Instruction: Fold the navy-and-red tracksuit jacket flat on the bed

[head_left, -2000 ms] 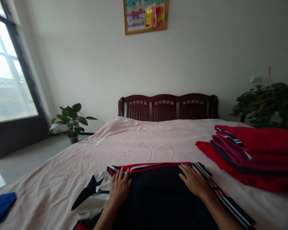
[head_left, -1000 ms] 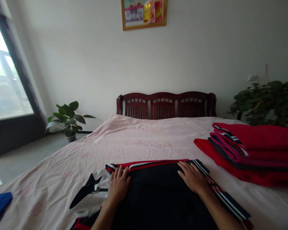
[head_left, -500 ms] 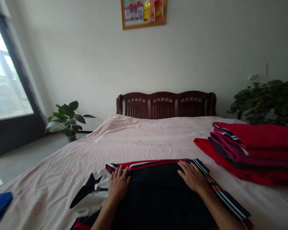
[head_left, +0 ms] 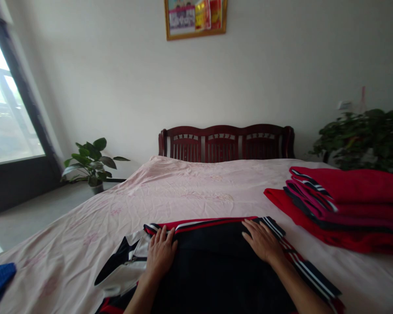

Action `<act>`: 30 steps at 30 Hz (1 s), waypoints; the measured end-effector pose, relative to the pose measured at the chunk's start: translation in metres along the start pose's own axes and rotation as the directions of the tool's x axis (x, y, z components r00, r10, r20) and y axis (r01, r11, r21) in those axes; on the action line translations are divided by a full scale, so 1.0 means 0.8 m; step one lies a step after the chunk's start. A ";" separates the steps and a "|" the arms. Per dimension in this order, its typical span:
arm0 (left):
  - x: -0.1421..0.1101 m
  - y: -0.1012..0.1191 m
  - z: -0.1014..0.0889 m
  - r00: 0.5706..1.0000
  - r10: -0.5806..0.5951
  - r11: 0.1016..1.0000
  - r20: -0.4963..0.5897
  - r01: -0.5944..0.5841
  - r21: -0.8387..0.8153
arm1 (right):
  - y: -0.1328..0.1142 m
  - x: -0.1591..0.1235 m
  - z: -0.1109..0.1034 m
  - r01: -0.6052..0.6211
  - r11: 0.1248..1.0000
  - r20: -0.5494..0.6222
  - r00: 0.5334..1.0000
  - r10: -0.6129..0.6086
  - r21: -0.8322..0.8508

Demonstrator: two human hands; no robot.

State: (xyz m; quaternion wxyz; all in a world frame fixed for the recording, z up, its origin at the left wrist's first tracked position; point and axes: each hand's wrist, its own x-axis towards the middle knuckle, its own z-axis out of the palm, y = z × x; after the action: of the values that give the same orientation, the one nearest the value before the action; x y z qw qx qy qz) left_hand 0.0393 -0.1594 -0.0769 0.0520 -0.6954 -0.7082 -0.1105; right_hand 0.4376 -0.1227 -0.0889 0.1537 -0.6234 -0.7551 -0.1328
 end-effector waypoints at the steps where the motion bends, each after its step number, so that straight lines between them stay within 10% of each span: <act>1: 0.000 0.000 0.000 1.000 0.000 1.000 0.003 0.000 0.000 | 0.000 0.000 0.000 -0.001 1.000 -0.001 1.000 0.001 0.000; 30: 0.000 -0.004 0.007 0.998 0.012 0.999 -0.055 -0.015 -0.040 | 0.002 0.000 0.000 0.025 1.000 -0.024 0.999 -0.025 0.006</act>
State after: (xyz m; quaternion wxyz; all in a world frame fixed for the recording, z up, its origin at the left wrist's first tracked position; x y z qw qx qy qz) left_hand 0.0365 -0.1582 -0.0823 0.0580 -0.6978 -0.6994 -0.1435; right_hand 0.4392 -0.1222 -0.0892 0.1630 -0.6117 -0.7614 -0.1396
